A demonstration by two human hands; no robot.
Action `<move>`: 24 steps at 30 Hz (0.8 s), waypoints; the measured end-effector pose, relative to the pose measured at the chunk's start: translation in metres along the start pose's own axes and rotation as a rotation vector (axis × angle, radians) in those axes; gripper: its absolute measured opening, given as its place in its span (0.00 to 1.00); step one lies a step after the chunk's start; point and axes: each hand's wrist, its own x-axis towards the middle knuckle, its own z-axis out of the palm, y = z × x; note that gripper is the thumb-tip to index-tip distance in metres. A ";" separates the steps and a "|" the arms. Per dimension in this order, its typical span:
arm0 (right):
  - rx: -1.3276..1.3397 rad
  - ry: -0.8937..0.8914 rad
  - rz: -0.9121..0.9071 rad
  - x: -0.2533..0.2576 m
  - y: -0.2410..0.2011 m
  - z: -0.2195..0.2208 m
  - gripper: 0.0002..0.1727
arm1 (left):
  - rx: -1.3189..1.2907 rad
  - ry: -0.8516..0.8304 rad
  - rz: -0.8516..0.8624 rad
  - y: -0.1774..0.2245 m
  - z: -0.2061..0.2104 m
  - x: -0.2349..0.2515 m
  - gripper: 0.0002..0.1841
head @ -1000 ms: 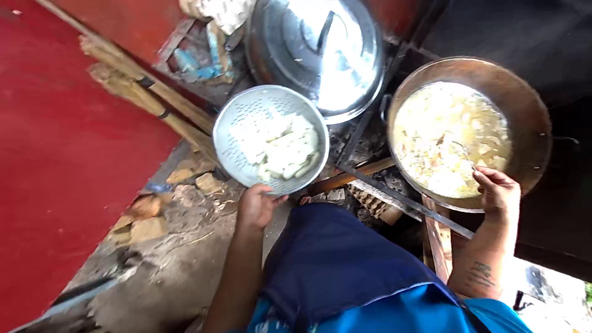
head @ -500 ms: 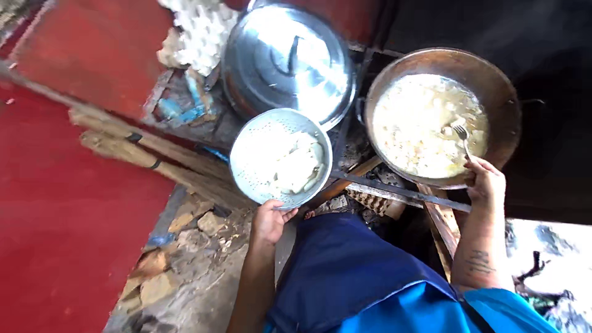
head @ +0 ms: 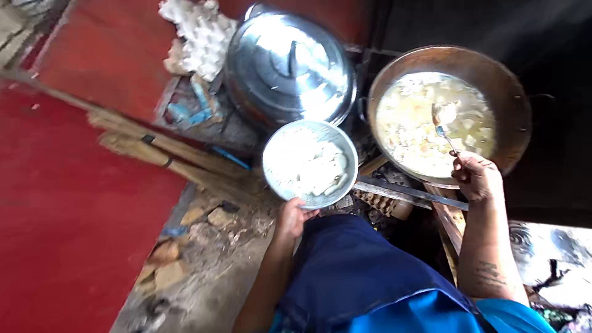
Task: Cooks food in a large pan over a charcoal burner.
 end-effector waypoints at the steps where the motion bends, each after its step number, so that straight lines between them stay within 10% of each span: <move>1: -0.068 -0.082 -0.047 -0.003 -0.005 0.020 0.15 | -0.003 -0.010 -0.005 0.001 0.001 0.002 0.12; 8: -0.461 -0.524 -0.257 -0.022 0.003 0.171 0.08 | -0.081 -0.027 0.006 0.004 -0.013 0.009 0.11; 17: -1.081 -0.682 -0.724 -0.051 0.015 0.303 0.10 | -0.208 0.059 0.013 0.018 -0.062 0.012 0.11; 24: -0.975 -0.516 -0.449 0.102 -0.050 0.399 0.21 | -0.362 0.242 0.035 0.033 -0.123 0.023 0.16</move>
